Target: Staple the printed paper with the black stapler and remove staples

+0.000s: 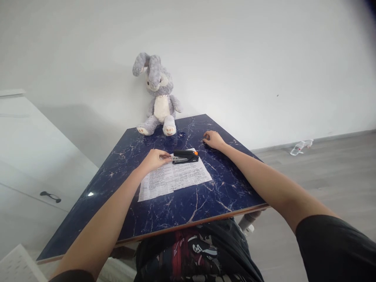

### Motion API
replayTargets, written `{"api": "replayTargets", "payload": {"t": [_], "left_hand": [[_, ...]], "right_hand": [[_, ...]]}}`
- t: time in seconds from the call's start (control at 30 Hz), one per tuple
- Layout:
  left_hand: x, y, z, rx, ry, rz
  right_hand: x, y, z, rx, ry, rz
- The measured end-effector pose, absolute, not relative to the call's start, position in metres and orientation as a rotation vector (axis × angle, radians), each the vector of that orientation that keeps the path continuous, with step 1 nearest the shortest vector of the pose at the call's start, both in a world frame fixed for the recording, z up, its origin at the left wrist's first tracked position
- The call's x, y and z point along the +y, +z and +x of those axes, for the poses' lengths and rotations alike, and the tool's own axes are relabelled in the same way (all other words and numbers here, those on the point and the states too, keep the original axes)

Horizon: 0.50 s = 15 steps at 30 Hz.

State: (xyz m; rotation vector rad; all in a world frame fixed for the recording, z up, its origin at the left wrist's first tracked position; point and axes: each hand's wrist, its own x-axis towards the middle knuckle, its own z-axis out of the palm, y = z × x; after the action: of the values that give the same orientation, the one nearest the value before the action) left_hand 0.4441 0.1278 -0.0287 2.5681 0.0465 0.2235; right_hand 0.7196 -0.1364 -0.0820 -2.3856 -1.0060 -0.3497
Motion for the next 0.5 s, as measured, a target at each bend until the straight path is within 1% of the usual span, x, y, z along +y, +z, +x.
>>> {"api": "replayTargets", "payload": {"t": [0.13, 0.2, 0.3, 0.33, 0.4, 0.5], "left_hand": [[0.153, -0.025, 0.44, 0.041, 0.148, 2.531], [0.162, -0.025, 0.439, 0.037, 0.129, 2.503], [0.167, -0.028, 0.439, 0.016, 0.119, 2.462], [0.165, -0.03, 0.439, 0.012, 0.128, 2.451], [0.159, -0.034, 0.441, 0.014, 0.166, 2.432], [0.144, -0.041, 0.447, 0.0, 0.259, 2.394]], "right_hand": [[-0.136, -0.068, 0.704, -1.005, -0.379, -2.227], [-0.136, -0.057, 0.69, -1.136, -0.21, -2.055], [-0.132, -0.043, 0.661, -1.48, 0.185, -1.791], [-0.129, -0.04, 0.651, -1.579, 0.267, -1.738], [-0.122, -0.039, 0.634, -1.713, 0.286, -1.727], [-0.11, -0.047, 0.616, -1.788, 0.15, -1.774]]}}
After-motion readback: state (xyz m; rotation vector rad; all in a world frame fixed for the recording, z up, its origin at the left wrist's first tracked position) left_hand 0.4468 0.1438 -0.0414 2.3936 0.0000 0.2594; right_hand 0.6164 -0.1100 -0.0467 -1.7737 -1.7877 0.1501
